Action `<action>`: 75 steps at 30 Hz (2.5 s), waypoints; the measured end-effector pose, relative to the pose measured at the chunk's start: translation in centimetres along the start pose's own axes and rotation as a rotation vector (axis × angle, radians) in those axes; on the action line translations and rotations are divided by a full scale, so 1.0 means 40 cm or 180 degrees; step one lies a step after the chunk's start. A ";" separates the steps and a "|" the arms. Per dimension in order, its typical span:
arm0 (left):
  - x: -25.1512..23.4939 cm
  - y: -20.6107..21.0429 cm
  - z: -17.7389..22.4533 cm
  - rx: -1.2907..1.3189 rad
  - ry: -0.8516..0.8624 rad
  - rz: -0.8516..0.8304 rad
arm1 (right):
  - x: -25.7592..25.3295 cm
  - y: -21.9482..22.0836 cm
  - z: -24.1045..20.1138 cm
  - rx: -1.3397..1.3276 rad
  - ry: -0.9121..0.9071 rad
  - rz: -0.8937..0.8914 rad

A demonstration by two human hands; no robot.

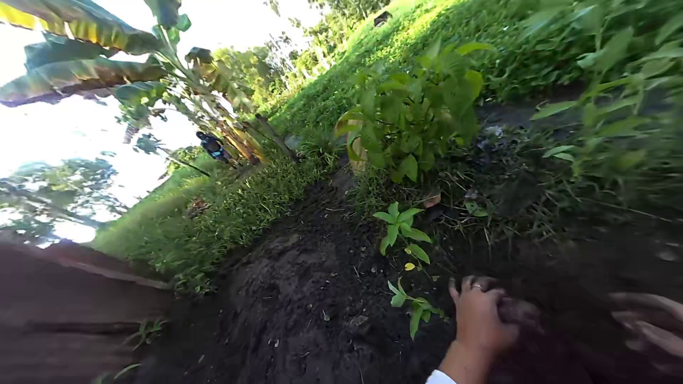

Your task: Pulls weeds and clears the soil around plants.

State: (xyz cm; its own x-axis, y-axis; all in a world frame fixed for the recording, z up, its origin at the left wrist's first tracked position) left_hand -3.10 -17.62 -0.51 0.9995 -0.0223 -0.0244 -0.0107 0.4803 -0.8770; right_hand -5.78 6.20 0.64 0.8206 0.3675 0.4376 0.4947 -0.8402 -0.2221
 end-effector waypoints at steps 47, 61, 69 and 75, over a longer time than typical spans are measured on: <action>-0.222 -0.302 -0.306 -0.0433 -0.0512 -0.0094 | -0.217 0.124 0.667 0.1999 0.1128 0.0947; -0.226 -0.289 -0.305 -0.0611 -0.0569 -0.0022 | -0.091 -0.076 0.613 0.0328 0.0993 0.2190; -0.235 -0.298 -0.287 -0.0886 -0.0679 -0.0037 | -0.211 0.068 0.553 0.1987 0.1406 0.0626; -0.219 -0.304 -0.219 -0.1278 -0.0491 0.0074 | -0.268 0.184 0.626 0.2558 0.1357 0.0793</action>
State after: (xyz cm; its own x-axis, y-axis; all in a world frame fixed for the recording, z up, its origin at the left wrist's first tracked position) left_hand -12.01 -30.93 6.18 0.9915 0.1304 -0.0011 -0.0141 0.0991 -0.9950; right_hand -3.76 6.06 -27.48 0.8341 -0.0963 0.5432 0.4986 -0.2896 -0.8170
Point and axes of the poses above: each hand's wrist, its own x-axis away from the middle knuckle, its own y-axis out of the palm, z = x × y, the point moved 6 cm from there along -x, towards the middle knuckle, and after that the axes turned 4 degrees about y, right-handed, at the moved point
